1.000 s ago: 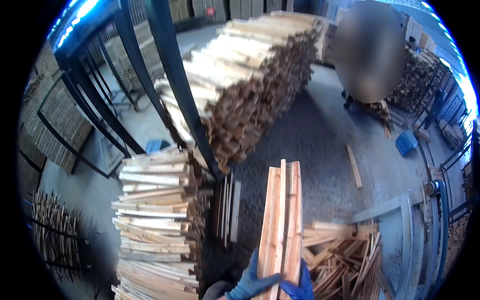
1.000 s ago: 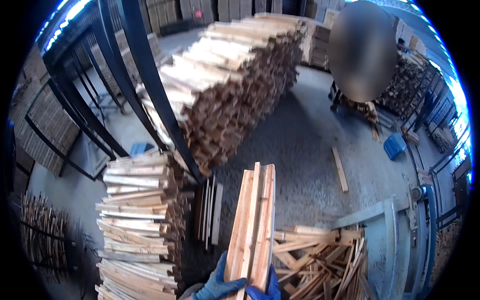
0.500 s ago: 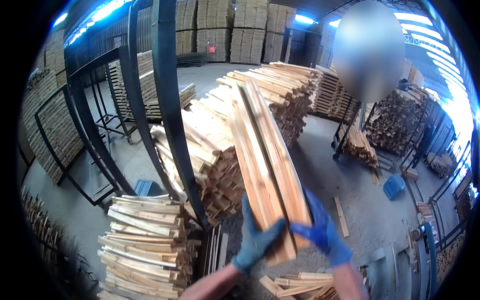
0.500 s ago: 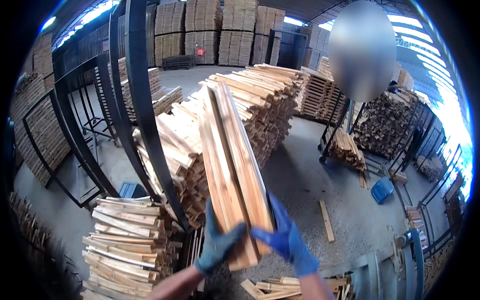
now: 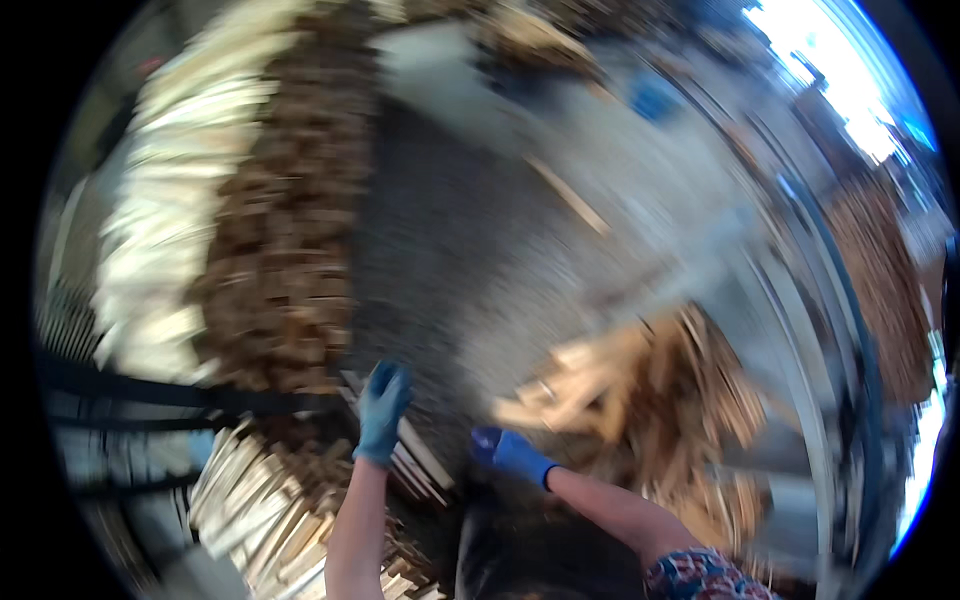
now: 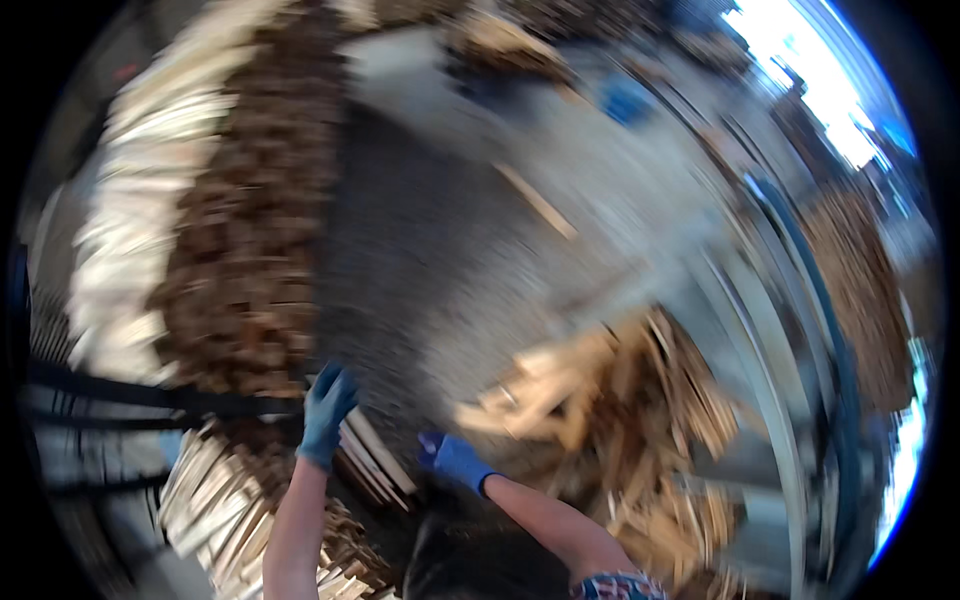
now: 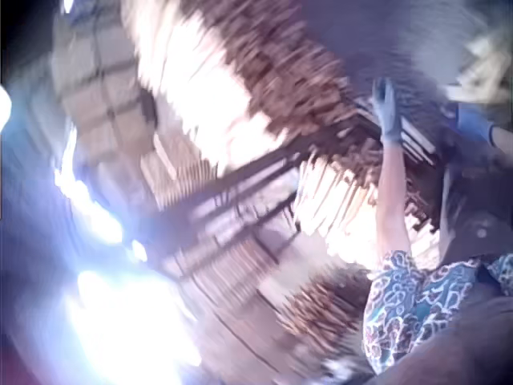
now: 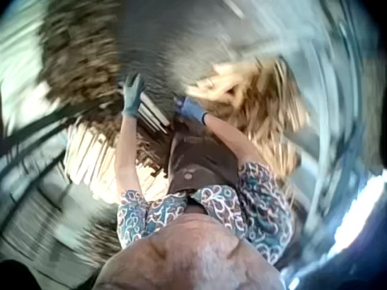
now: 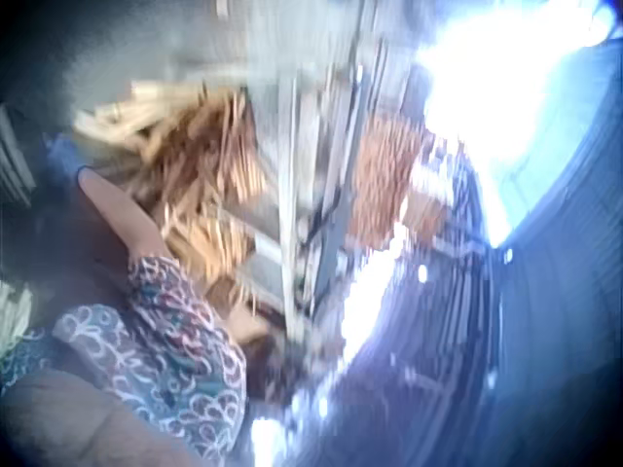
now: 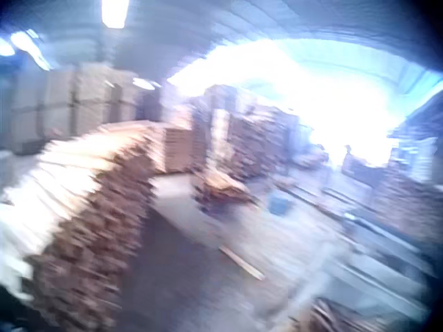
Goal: The person picks up small wooden planks from a pile on the floor and stacks them onto a metal rack. The person wears blue gloves and repeatedly gathers handfuls of planks, aligns them, and places them on the rack in a warehouse setting.
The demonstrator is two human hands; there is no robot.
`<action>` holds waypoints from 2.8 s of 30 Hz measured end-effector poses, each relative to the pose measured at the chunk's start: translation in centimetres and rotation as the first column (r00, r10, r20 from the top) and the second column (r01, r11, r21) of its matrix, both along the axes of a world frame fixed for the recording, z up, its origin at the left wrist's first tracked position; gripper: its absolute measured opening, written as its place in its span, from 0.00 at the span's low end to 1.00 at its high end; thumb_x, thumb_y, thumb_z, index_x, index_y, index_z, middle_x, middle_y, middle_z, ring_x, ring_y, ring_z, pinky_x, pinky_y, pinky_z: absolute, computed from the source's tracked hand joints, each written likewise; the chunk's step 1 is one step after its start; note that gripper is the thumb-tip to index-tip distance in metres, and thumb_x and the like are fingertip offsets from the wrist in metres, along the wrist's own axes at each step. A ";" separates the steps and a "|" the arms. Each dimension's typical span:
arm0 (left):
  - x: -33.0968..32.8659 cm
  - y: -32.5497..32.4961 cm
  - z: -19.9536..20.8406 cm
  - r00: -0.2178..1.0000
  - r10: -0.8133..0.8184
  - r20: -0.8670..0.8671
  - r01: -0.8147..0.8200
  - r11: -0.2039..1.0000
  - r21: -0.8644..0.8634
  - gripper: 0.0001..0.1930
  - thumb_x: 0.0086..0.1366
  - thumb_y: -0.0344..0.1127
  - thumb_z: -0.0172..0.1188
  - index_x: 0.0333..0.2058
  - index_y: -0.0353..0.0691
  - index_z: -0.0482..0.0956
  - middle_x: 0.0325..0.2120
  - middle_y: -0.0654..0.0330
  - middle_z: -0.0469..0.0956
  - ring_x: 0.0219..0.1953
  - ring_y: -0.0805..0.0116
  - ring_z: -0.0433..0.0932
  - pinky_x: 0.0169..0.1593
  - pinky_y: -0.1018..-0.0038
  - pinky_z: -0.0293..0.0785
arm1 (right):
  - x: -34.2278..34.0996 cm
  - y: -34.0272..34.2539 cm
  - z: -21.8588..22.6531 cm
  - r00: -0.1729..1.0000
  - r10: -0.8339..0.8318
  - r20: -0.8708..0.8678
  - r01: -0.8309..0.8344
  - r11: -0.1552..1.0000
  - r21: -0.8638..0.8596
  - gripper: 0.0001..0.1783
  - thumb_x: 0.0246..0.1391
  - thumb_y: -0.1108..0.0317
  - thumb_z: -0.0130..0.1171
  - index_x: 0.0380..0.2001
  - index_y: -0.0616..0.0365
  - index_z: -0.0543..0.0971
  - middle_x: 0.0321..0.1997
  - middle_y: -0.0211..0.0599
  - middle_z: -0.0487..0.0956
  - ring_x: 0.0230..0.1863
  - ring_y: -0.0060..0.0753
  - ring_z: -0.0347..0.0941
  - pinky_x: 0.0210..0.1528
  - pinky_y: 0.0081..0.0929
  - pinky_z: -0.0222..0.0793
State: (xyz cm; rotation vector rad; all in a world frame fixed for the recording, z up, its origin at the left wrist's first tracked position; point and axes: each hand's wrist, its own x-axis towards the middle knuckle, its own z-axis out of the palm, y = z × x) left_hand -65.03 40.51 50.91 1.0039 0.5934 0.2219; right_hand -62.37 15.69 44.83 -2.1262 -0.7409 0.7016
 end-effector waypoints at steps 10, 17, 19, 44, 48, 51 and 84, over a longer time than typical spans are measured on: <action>-14.6 -27.6 -15.5 0.658 -0.522 -0.543 0.424 0.853 -0.306 0.06 0.60 0.30 0.58 0.37 0.45 0.74 0.23 0.70 0.71 0.24 0.78 0.69 0.27 0.80 0.69 | -17.6 -45.3 -3.3 0.601 -0.741 -0.299 0.350 0.580 -0.735 0.28 0.49 0.48 0.55 0.46 0.60 0.76 0.47 0.51 0.76 0.50 0.47 0.73 0.53 0.37 0.66; -5.6 -39.4 -16.4 0.566 -0.585 -0.581 0.506 0.803 -0.315 0.10 0.60 0.33 0.58 0.41 0.44 0.74 0.29 0.67 0.75 0.28 0.77 0.73 0.31 0.79 0.70 | -12.1 -53.8 -11.7 0.630 -0.744 -0.224 0.640 0.660 -0.393 0.30 0.48 0.55 0.62 0.50 0.63 0.71 0.48 0.50 0.76 0.50 0.44 0.72 0.53 0.33 0.66; -3.6 -43.9 -18.2 0.605 -0.606 -0.517 0.463 0.795 -0.390 0.11 0.60 0.34 0.59 0.42 0.43 0.74 0.30 0.67 0.75 0.30 0.77 0.74 0.32 0.80 0.70 | -10.5 -57.3 -15.3 0.450 -0.842 -0.297 0.817 0.522 -0.244 0.26 0.49 0.67 0.63 0.51 0.61 0.70 0.45 0.44 0.76 0.43 0.33 0.74 0.46 0.27 0.70; -7.1 -56.3 -20.8 0.536 -0.695 -0.479 0.543 0.718 -0.435 0.23 0.64 0.33 0.55 0.57 0.42 0.64 0.44 0.60 0.75 0.42 0.71 0.76 0.44 0.75 0.74 | 9.7 -67.3 -22.0 0.820 -0.448 0.355 0.561 0.510 -0.652 0.28 0.34 0.48 0.67 0.38 0.52 0.80 0.36 0.44 0.80 0.39 0.45 0.77 0.44 0.38 0.72; -8.0 -58.9 -18.0 0.767 -0.621 -0.160 0.315 0.582 -0.750 0.27 0.61 0.29 0.58 0.58 0.40 0.61 0.45 0.60 0.74 0.42 0.70 0.75 0.44 0.77 0.73 | 9.1 -59.4 -10.8 0.965 -0.261 -0.027 0.169 0.698 -0.696 0.35 0.33 0.34 0.64 0.30 0.57 0.82 0.18 0.41 0.78 0.20 0.35 0.77 0.29 0.34 0.75; -5.9 -61.5 -14.5 0.637 -0.765 -0.092 0.602 0.569 -0.561 0.31 0.53 0.25 0.64 0.55 0.37 0.62 0.45 0.62 0.71 0.40 0.73 0.74 0.41 0.76 0.74 | 4.0 -52.7 -5.0 0.796 -0.466 -0.386 0.283 0.851 -0.443 0.25 0.42 0.46 0.66 0.31 0.59 0.81 0.22 0.41 0.79 0.23 0.34 0.77 0.29 0.29 0.73; 1.0 -57.8 -16.9 0.823 -0.460 -0.334 0.412 0.888 -0.206 0.16 0.57 0.30 0.62 0.45 0.36 0.73 0.36 0.63 0.78 0.36 0.75 0.76 0.39 0.78 0.73 | -5.8 -65.5 -20.8 0.168 -0.876 -0.451 0.941 0.279 -0.190 0.44 0.49 0.62 0.65 0.61 0.69 0.53 0.55 0.41 0.65 0.49 0.28 0.67 0.54 0.24 0.62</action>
